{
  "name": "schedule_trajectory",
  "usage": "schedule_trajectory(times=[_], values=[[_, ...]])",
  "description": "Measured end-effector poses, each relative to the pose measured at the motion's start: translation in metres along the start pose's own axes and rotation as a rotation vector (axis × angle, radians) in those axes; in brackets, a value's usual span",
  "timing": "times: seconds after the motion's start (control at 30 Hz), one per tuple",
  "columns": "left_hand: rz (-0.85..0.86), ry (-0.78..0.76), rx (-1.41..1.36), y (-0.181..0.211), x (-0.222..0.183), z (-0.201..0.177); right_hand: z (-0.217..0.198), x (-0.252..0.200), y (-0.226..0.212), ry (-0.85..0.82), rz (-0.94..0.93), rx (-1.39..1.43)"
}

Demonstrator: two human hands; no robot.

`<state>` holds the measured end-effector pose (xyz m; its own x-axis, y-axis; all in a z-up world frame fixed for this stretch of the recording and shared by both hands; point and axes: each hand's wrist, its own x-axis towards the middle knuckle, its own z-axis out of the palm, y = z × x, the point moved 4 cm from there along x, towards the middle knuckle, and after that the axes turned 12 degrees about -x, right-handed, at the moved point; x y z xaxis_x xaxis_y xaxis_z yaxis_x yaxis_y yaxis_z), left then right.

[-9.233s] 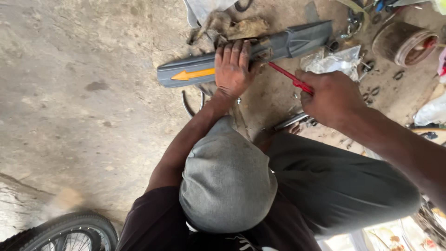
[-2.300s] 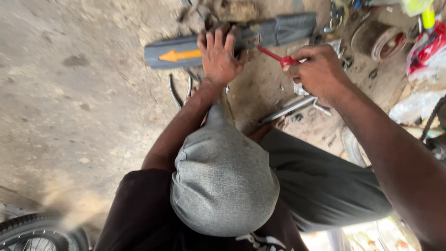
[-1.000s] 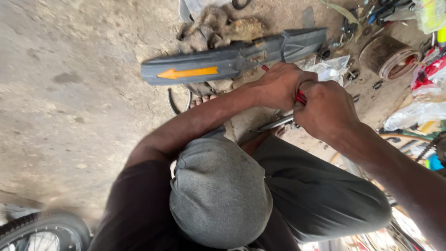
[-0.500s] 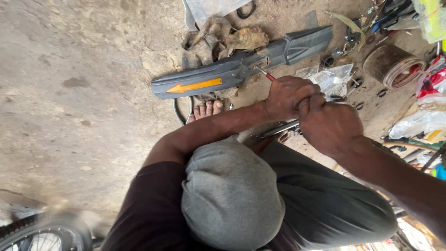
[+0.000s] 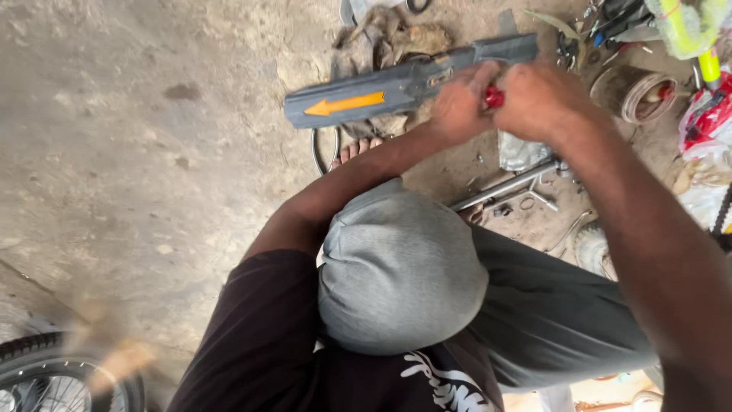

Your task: The person applies glue to a plastic bicycle fender and uses a screwdriver to secure a bracket or component to it while sitting on the floor.

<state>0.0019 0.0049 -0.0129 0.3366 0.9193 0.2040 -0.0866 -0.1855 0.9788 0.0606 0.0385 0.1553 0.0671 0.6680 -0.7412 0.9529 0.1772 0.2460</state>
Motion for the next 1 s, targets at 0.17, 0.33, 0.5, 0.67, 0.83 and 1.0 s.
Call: schedule_trajectory(times=[0.17, 0.33, 0.5, 0.67, 0.83, 1.0], values=[[-0.041, 0.008, 0.600, -0.020, -0.040, -0.077, 0.023, -0.013, 0.011, -0.022, 0.034, 0.007], [-0.054, 0.105, 0.617, -0.026, -0.036, -0.083, 0.019, -0.025, 0.002, 0.138, -0.029, -0.017], [-0.077, 0.155, 0.636, -0.034, -0.036, -0.076, 0.029, -0.022, 0.001, 0.074, -0.055, -0.063], [-0.058, 0.163, 0.631, -0.040, -0.040, -0.073, 0.040, -0.024, 0.002, -0.073, -0.009, -0.017], [-0.111, 0.131, 0.627, -0.043, -0.039, -0.073, 0.028, -0.017, 0.008, -0.104, -0.014, -0.102], [-0.060, 0.174, 0.619, -0.040, -0.041, -0.075, 0.010, -0.008, 0.006, -0.257, 0.102, 0.119]])
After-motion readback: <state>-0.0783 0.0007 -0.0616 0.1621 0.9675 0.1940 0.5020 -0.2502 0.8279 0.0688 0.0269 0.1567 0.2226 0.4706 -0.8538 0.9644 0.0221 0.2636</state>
